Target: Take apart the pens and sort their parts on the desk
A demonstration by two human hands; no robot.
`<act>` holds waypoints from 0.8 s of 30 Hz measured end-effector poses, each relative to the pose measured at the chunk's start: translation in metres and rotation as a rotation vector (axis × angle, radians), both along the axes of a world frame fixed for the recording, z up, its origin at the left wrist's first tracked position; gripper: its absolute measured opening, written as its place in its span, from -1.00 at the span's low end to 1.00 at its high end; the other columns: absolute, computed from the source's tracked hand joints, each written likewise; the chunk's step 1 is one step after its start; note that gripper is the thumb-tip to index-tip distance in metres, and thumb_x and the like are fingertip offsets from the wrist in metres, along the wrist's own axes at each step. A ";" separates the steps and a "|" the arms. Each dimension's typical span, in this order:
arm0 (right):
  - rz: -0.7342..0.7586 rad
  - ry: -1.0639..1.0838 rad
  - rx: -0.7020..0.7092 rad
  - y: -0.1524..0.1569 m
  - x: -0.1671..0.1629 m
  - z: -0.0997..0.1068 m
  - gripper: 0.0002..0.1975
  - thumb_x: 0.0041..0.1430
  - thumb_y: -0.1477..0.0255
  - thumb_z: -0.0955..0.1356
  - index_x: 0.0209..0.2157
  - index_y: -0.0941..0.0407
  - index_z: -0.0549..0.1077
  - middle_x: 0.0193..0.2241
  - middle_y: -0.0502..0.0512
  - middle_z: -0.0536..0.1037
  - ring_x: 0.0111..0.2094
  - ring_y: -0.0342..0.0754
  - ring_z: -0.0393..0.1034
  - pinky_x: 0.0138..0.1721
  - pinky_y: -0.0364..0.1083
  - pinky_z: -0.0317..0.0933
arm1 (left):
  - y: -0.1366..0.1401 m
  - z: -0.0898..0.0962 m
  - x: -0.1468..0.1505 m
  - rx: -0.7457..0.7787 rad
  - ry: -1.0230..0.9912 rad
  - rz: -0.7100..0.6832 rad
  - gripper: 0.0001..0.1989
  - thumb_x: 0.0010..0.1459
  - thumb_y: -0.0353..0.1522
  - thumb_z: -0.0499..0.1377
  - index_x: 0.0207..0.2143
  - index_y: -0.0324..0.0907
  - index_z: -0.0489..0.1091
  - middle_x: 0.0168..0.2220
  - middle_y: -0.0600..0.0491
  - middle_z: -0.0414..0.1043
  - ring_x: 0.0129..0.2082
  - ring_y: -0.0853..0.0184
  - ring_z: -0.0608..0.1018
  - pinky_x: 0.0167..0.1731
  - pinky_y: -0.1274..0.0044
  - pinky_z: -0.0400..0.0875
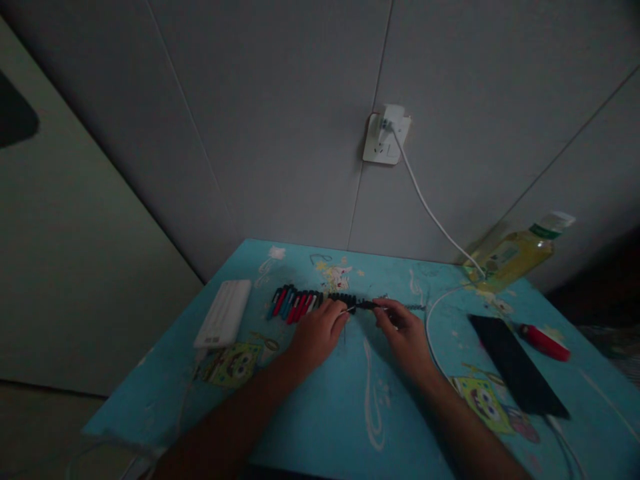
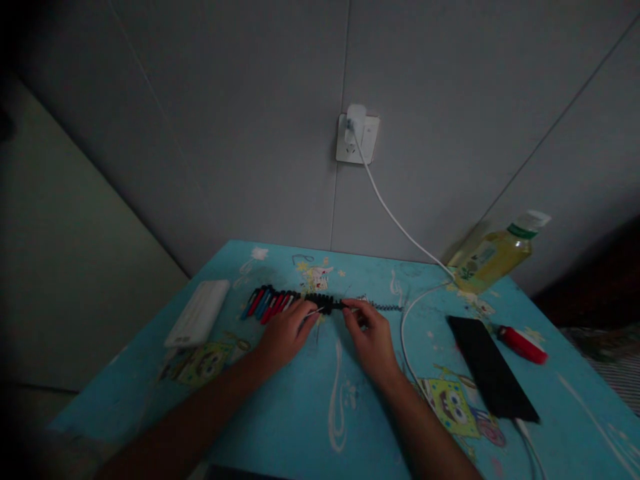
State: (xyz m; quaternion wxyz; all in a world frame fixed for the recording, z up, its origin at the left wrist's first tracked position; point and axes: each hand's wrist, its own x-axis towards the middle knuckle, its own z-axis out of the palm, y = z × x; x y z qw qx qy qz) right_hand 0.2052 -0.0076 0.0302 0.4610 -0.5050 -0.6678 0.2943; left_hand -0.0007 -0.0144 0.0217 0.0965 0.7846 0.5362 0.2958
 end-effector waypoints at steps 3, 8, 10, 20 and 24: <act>0.030 -0.002 0.028 0.001 0.001 0.002 -0.75 0.29 0.30 0.30 -0.06 0.06 0.48 -0.31 0.07 0.56 -0.37 -0.07 0.42 -0.33 -0.11 0.30 | 0.000 -0.002 -0.001 0.005 0.041 -0.004 -0.77 0.39 -0.25 -0.06 -0.11 -0.09 0.35 -0.21 0.04 0.43 -0.21 0.32 0.51 -0.21 0.54 0.33; 0.124 -0.079 0.131 0.002 0.006 0.007 -0.78 0.30 0.31 0.29 -0.11 0.05 0.50 -0.16 0.14 0.53 -0.28 -0.05 0.43 -0.31 -0.09 0.34 | 0.000 -0.003 -0.002 0.014 0.134 -0.013 -0.79 0.35 -0.25 0.01 -0.19 -0.11 0.39 -0.23 0.02 0.42 -0.22 0.28 0.49 -0.23 0.50 0.35; 0.163 -0.140 0.148 0.002 0.007 0.007 -0.78 0.31 0.33 0.28 -0.10 0.04 0.50 -0.14 0.15 0.52 -0.26 -0.04 0.43 -0.31 -0.09 0.35 | -0.001 -0.002 -0.002 0.035 0.144 -0.014 -0.81 0.32 -0.27 0.04 -0.15 -0.10 0.41 -0.19 0.00 0.41 -0.17 0.25 0.48 -0.17 0.47 0.36; 0.203 -0.189 0.166 0.004 0.003 -0.001 -0.76 0.33 0.36 0.25 -0.08 0.03 0.52 -0.13 0.16 0.55 -0.12 0.01 0.46 -0.07 0.00 0.36 | 0.006 -0.017 -0.002 0.042 -0.055 -0.156 -0.65 0.36 -0.40 -0.04 0.15 -0.16 0.26 -0.02 -0.08 0.37 0.05 0.21 0.39 0.09 0.34 0.31; 0.210 -0.151 0.169 0.004 0.004 -0.002 -0.77 0.32 0.37 0.27 -0.09 0.02 0.53 -0.12 0.14 0.56 -0.08 0.01 0.45 -0.04 0.00 0.35 | 0.010 -0.019 -0.004 -0.009 -0.044 -0.247 -0.71 0.36 -0.41 -0.02 0.07 -0.15 0.36 -0.09 -0.04 0.42 -0.01 0.25 0.44 0.05 0.39 0.36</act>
